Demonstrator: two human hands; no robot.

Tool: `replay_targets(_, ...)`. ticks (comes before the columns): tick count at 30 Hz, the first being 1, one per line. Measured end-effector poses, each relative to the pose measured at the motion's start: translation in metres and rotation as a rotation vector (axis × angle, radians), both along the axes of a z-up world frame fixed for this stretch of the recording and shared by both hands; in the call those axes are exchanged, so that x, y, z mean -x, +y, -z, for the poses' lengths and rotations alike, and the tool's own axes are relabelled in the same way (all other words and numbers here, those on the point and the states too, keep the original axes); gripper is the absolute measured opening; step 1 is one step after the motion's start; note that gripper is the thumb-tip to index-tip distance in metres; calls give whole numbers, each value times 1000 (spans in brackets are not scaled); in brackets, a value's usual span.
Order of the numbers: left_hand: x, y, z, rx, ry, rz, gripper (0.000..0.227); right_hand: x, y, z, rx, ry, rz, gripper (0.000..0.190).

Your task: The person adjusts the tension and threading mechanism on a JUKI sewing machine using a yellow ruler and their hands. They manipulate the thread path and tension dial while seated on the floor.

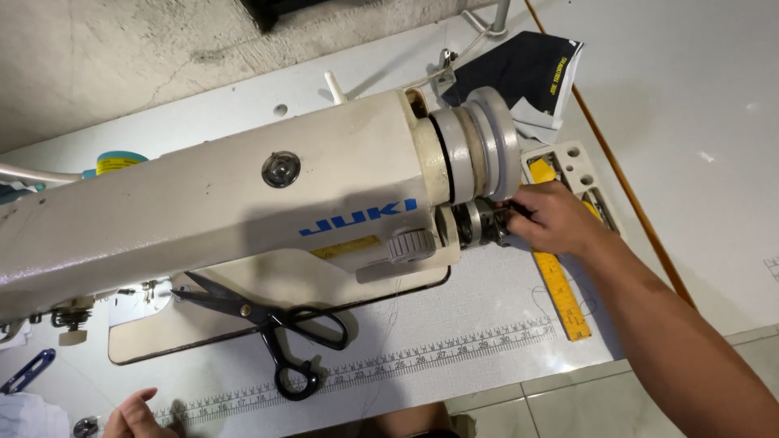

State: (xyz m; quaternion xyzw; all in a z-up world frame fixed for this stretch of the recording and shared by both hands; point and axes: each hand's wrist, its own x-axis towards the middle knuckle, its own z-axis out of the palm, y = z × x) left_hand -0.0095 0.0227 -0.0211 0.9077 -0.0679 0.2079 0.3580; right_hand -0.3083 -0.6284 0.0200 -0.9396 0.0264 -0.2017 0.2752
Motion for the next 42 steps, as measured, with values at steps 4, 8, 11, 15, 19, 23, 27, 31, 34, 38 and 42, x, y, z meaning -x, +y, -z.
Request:
replay_targets(4,1,-5,-31,94,207,82,48,24,4,-31,-92,422,402,57)
replay_targets(8,-15,-1,-3,-69,118,41,42,19,0,-28,78,-59,301,37)
replay_targets(11,4,-8,-19,-108,-10,13,31,22,14,-46,7,-98,375,33)
replay_targets(15,-11,0,-14,-188,-201,112,26,33,45,-77,-569,-298,470,19)
replay_targets(19,-11,-8,-37,-319,-182,125,36,74,145,-108,-681,-338,743,31)
replay_targets(23,24,-27,-82,-221,-200,104,72,123,209,-33,-998,-732,610,26)
replay_targets(27,59,-19,-107,-228,-268,43,96,144,282,-22,-1402,-850,250,26)
replay_targets(31,104,-37,-120,19,-391,185,79,161,314,-22,-1546,-898,115,24)
replay_targets(34,166,-70,-146,12,-513,369,81,168,338,-27,-1573,-860,-30,28)
replay_targets(38,222,-119,-194,-47,-380,1273,43,170,371,-36,-1437,-856,-31,27)
replay_targets(42,268,-153,-215,80,-337,1702,47,180,394,-45,-1247,-832,99,28)
